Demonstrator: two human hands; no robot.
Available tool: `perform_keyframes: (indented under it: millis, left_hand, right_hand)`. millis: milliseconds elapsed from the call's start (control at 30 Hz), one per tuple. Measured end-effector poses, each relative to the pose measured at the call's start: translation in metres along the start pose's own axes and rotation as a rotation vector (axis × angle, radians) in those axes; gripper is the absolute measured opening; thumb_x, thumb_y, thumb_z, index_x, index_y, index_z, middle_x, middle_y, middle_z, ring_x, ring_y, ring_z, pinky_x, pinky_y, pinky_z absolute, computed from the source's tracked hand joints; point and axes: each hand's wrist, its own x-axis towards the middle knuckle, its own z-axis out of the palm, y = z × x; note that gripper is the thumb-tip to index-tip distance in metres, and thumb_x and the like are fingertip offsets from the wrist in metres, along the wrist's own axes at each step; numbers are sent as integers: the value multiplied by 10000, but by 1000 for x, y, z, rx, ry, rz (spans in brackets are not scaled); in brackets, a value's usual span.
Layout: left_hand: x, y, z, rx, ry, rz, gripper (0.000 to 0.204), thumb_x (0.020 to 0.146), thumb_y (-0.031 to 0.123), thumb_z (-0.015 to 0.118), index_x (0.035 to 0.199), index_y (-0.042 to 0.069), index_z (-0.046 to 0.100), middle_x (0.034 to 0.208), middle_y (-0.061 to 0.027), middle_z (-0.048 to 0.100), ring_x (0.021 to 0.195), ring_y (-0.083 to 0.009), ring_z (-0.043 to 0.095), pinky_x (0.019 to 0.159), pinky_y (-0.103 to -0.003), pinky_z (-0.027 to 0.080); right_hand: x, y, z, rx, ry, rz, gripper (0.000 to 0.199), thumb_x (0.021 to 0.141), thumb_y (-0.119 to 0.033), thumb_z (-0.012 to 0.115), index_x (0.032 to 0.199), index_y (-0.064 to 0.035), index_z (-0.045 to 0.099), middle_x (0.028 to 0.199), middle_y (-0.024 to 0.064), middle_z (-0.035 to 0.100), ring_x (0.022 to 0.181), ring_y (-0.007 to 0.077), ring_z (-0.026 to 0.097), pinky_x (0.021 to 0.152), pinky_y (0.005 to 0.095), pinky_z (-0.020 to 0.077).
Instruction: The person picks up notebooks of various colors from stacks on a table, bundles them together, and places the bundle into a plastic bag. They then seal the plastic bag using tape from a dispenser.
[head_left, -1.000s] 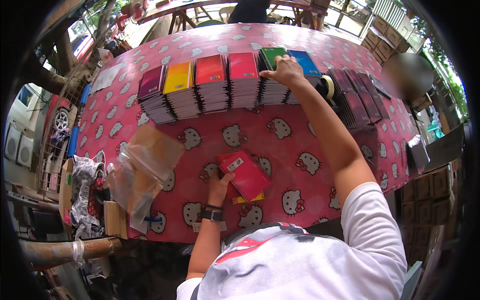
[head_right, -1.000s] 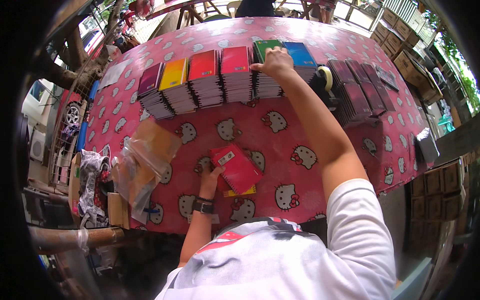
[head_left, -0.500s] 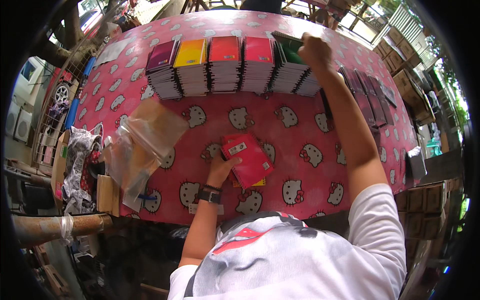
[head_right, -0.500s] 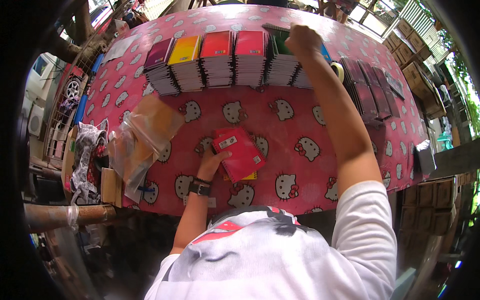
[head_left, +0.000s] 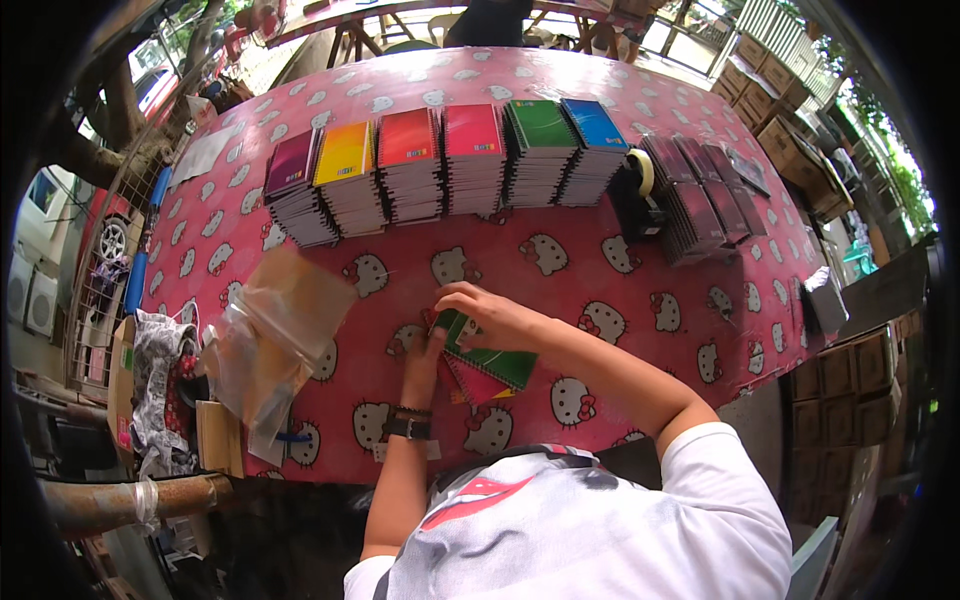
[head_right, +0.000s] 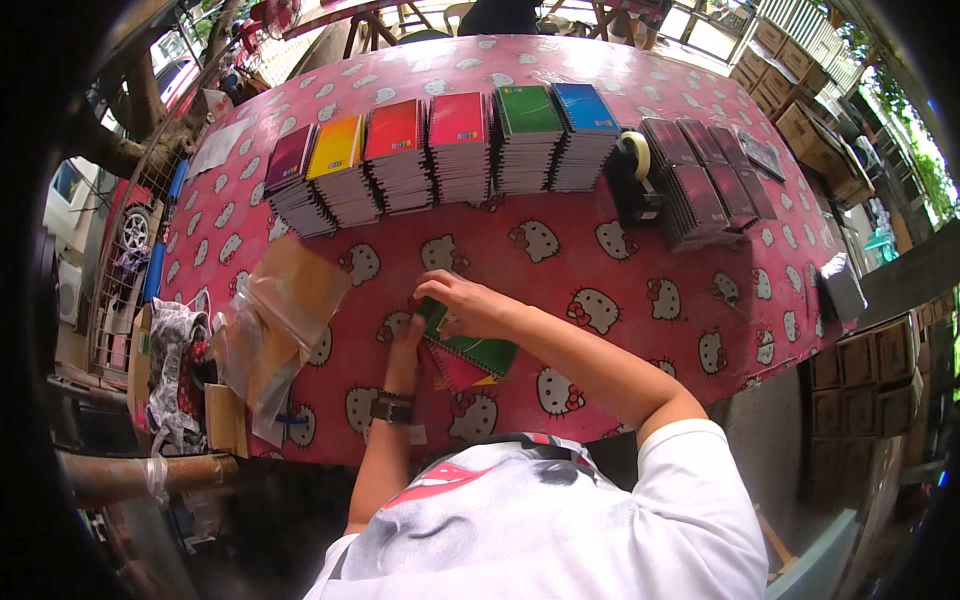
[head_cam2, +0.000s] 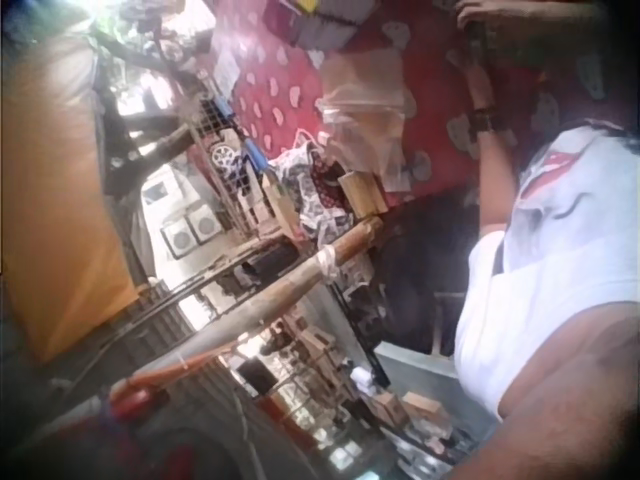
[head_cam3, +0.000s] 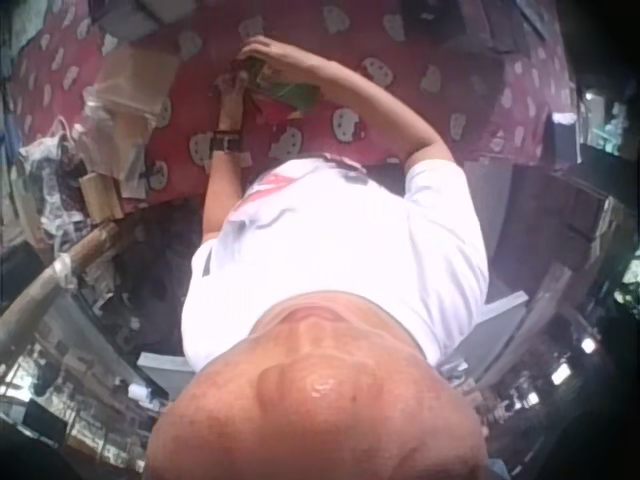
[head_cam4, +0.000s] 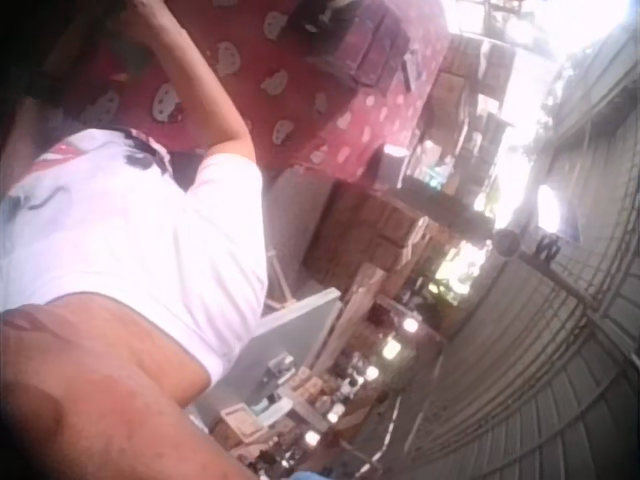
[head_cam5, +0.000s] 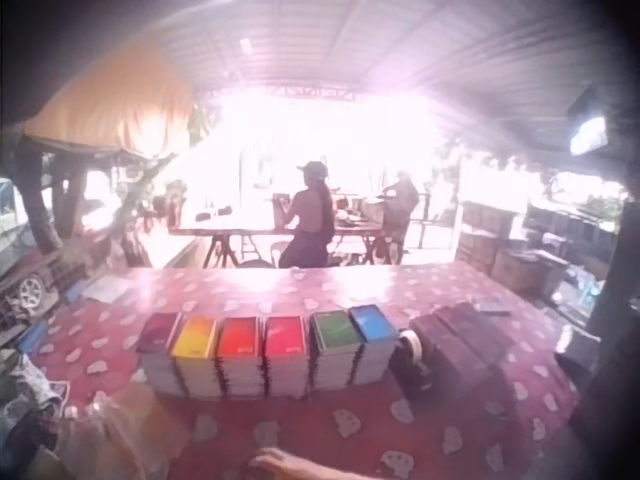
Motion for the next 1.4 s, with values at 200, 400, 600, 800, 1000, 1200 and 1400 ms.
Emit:
perform_keyframes:
  millis: [200,400,600,800,1000,1200,1400]
  left_hand:
    - [-8,6,4,-1,11,-3,501,719,234,732,1057,-64,513,1020,-120,606,916,-174,579,797,-295,455]
    - [-8,15,9,-89,-58,8,512,711,241,729,1072,-55,519,1039,-125,609,924,-177,589,792,-296,457]
    - [-5,10,5,-103,-83,20,530,708,226,731,1100,-56,512,1051,-113,609,933,-174,588,793,-289,460]
    - [2,-6,8,-61,-4,49,552,706,226,737,1100,-73,493,1029,-124,613,930,-170,587,817,-287,458]
    - [-1,-12,4,-83,-1,51,485,709,224,735,1034,-63,516,998,-121,617,908,-176,589,802,-281,462]
    - [-8,9,7,-121,52,26,510,730,332,748,1011,-42,545,957,-99,630,869,-173,601,769,-275,471]
    - [-24,48,36,-177,-35,-30,559,646,263,829,1021,-21,525,1001,-98,607,896,-157,598,780,-289,491]
  right_hand:
    - [11,27,-113,-376,555,-149,370,677,-13,659,1036,-64,586,1097,115,582,1060,290,538,913,366,430]
    - [-23,110,-233,-1182,621,440,287,793,-207,638,1066,-128,593,1090,44,614,1035,238,543,897,456,368]
    - [-27,116,-227,-1022,730,281,261,819,-228,616,1071,-162,594,1063,28,633,1074,229,512,908,457,339]
    - [-14,112,-232,-1059,603,428,366,802,-149,611,1164,-168,564,1065,31,638,1113,248,498,945,452,334]
    - [-34,-1,-171,-133,1050,222,335,832,-15,497,1166,-42,499,804,87,625,619,126,591,504,255,449]
    - [-100,23,6,125,474,658,478,659,-156,755,1031,-32,482,782,62,543,669,155,528,598,297,463]
    - [-90,11,13,87,378,542,756,594,-224,788,1246,-56,444,1183,185,459,1131,329,388,982,413,334]
